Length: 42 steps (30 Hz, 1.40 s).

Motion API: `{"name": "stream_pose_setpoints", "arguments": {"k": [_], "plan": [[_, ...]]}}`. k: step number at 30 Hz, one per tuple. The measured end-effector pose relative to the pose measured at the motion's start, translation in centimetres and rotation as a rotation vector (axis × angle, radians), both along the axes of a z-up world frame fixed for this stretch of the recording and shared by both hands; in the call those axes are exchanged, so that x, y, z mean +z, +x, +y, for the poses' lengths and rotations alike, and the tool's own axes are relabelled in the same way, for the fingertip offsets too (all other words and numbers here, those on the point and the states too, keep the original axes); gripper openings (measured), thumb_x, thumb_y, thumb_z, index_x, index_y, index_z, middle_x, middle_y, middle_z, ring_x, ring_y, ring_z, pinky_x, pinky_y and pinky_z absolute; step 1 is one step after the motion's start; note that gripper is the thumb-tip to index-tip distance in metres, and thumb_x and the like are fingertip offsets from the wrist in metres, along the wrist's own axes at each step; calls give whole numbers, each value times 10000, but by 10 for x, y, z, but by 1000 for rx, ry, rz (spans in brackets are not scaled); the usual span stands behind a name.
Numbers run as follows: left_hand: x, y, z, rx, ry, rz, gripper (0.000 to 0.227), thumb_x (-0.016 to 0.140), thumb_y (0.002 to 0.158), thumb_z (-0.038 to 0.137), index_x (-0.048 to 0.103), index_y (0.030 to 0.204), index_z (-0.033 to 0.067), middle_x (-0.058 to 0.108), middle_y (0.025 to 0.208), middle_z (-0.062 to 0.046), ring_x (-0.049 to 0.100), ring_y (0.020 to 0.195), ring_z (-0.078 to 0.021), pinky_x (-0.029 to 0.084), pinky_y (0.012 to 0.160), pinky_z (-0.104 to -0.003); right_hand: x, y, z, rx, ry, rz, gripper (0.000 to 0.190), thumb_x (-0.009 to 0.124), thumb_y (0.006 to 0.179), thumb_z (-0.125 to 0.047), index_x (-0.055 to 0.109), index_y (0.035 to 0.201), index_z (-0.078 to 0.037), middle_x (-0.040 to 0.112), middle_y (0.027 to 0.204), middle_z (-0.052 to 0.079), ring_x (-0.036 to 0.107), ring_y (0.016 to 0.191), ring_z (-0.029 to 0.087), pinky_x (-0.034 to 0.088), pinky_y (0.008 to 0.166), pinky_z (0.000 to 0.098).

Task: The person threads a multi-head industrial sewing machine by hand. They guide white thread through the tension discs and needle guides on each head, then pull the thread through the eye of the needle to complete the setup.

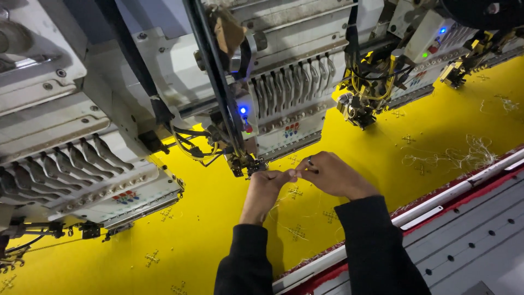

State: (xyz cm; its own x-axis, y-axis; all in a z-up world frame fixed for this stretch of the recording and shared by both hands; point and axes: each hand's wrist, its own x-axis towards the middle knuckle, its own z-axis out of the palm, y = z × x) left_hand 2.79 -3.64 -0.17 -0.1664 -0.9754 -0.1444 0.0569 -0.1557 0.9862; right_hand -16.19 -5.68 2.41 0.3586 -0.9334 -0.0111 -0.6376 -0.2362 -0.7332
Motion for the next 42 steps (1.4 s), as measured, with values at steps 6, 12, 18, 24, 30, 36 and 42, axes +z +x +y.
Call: {"name": "stream_pose_setpoints", "arguments": {"k": [6, 12, 18, 24, 30, 36, 42], "plan": [[13, -6, 5, 97, -29, 34, 85, 845, 846, 75, 838, 917, 29, 529, 506, -21, 355, 481, -31, 342, 503, -178, 6, -7, 3, -30, -79, -103, 206, 683, 932, 4, 800, 1101, 2, 473, 455, 17, 434, 368, 126, 451, 450, 259], [6, -12, 0, 171, -44, 98, 119, 844, 831, 70, 820, 936, 20, 456, 468, 9, 376, 399, -19, 314, 441, -162, -6, -19, -6, -33, -172, -264, 220, 673, 939, 33, 768, 1138, 31, 547, 542, 74, 519, 452, 151, 479, 500, 290], [-3, -15, -2, 147, -59, -2, 126, 829, 860, 93, 813, 941, -1, 445, 495, -28, 390, 417, -67, 353, 451, -186, 3, -8, -2, -232, -357, -357, 171, 655, 982, 6, 763, 1109, -33, 692, 734, 109, 643, 682, 163, 559, 659, 337], [-12, -19, -3, 57, -155, -392, 183, 785, 892, 234, 801, 927, 55, 554, 564, -67, 561, 506, -166, 442, 533, -315, -31, -19, -25, -290, -625, -295, 109, 684, 1004, -22, 729, 1085, -79, 727, 886, 103, 738, 947, 334, 561, 945, 473], [-13, -43, 1, 33, -135, -634, 241, 657, 922, 343, 767, 895, 131, 614, 578, -63, 651, 560, -253, 540, 570, -385, -11, -5, -11, -294, -631, -402, 132, 648, 999, 46, 735, 1056, -34, 732, 901, 149, 731, 979, 365, 532, 967, 517], [46, -71, 19, 275, 402, 662, 389, 349, 1071, 150, 507, 1381, -26, 232, 695, 62, 324, 466, -15, 288, 416, -125, -27, -5, -25, -263, -654, -409, 99, 672, 1001, 7, 743, 1049, -43, 725, 905, 132, 722, 987, 343, 530, 959, 493], [0, -97, -4, 393, 445, 985, 359, 420, 1085, 242, 574, 1369, 85, 177, 692, 71, 263, 512, -72, 218, 428, -199, -26, -3, -23, -262, -665, -431, 90, 676, 988, 19, 733, 1022, -41, 707, 866, 142, 719, 931, 330, 548, 913, 480]]}}
